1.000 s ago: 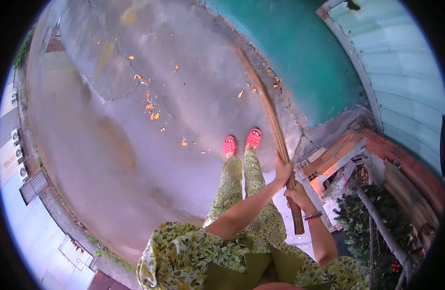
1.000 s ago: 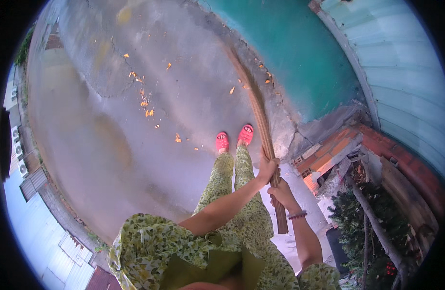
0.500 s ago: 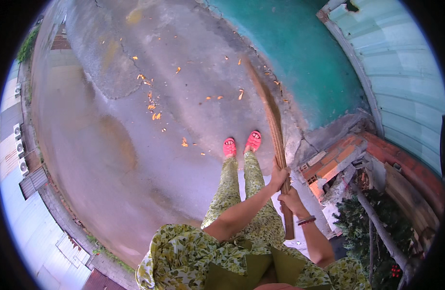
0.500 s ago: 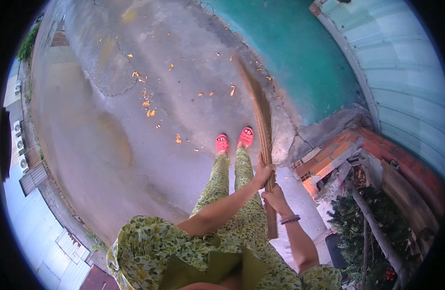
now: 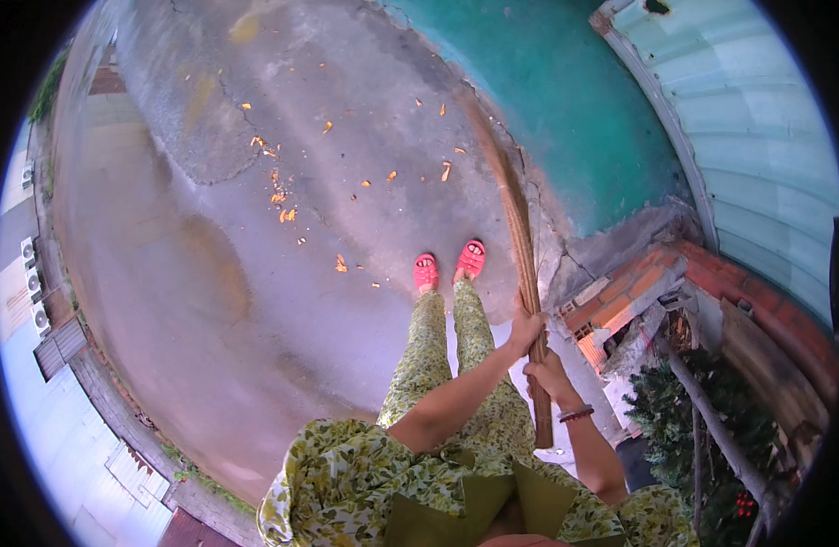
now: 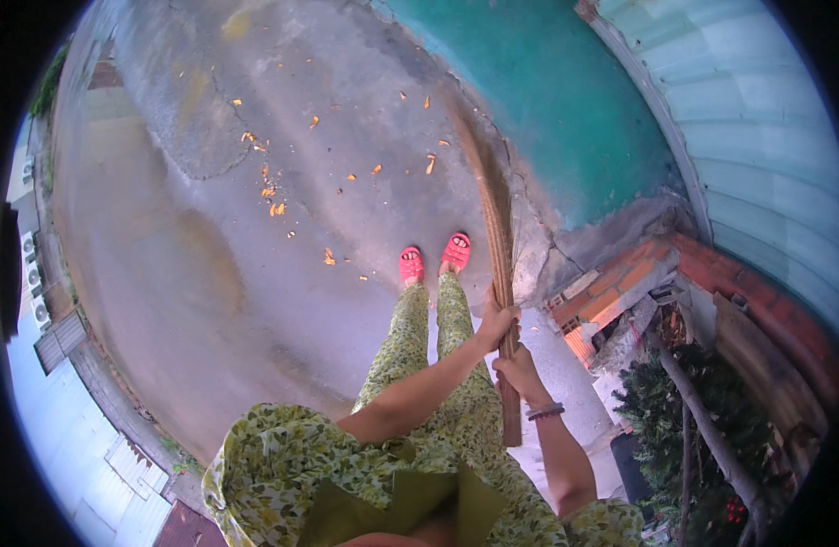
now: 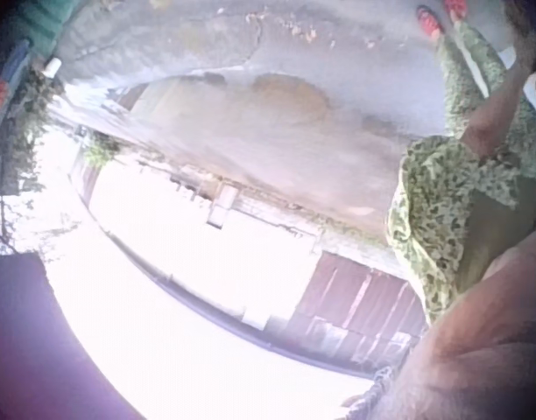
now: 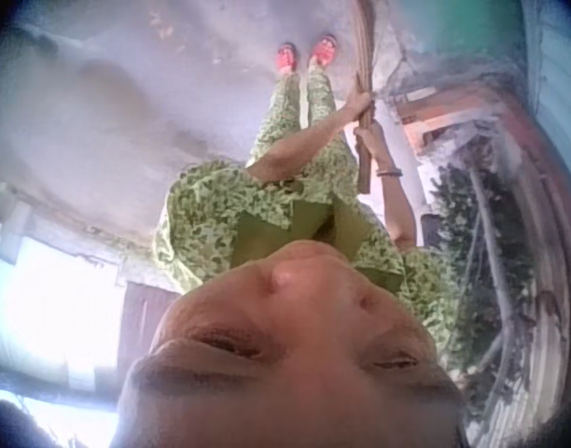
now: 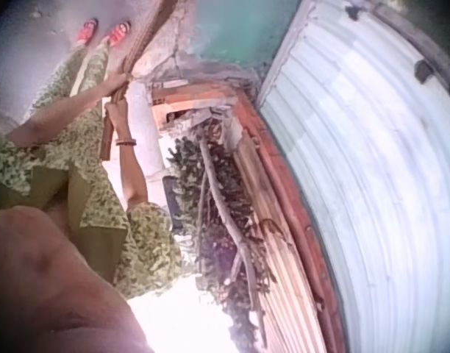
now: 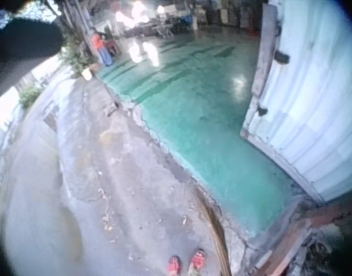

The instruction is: The person sweeps scattered debris on a green floor using a broom, then uses a dustpan to collect the swept material. The person moves around the room, sweeping different areas and gathering debris into a pile before scooping it up.

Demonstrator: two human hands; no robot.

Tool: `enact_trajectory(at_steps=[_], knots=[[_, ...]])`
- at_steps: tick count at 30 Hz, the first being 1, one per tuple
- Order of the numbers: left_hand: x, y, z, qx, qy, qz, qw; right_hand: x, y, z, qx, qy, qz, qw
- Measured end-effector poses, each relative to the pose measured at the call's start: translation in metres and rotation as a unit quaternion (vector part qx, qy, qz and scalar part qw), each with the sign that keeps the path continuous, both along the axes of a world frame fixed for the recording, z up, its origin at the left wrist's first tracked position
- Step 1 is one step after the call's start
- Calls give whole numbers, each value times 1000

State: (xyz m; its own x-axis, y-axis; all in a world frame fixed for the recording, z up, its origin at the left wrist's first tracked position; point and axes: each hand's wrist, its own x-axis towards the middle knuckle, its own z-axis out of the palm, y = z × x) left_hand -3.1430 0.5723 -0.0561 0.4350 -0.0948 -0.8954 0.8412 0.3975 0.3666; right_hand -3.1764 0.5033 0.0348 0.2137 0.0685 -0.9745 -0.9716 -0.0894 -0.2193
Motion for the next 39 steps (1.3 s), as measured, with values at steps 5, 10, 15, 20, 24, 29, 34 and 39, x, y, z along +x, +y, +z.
enact_trajectory(at_steps=[5,10,15,20,24,29,34,39], knots=[[-11,20,-87,-79,83,-23,993,10,13,-54,52,51,19,997],[-13,11,27,65,40,44,996,2,-18,5,69,44,87,993],[-56,-11,31,-43,56,-98,993,-78,-14,16,-36,-69,-5,997],[-99,-46,0,-165,86,-170,968,-79,-11,32,-80,116,-173,975],[-119,-20,-48,-102,127,-132,978,-87,-1,-8,-36,149,-93,984],[-102,16,23,15,33,-6,999,-85,-2,26,8,40,89,995],[-145,10,49,-123,54,-86,987,-157,24,52,-140,9,19,990],[-212,-9,-38,-215,90,-175,957,-215,38,-19,-123,-14,-144,982]])
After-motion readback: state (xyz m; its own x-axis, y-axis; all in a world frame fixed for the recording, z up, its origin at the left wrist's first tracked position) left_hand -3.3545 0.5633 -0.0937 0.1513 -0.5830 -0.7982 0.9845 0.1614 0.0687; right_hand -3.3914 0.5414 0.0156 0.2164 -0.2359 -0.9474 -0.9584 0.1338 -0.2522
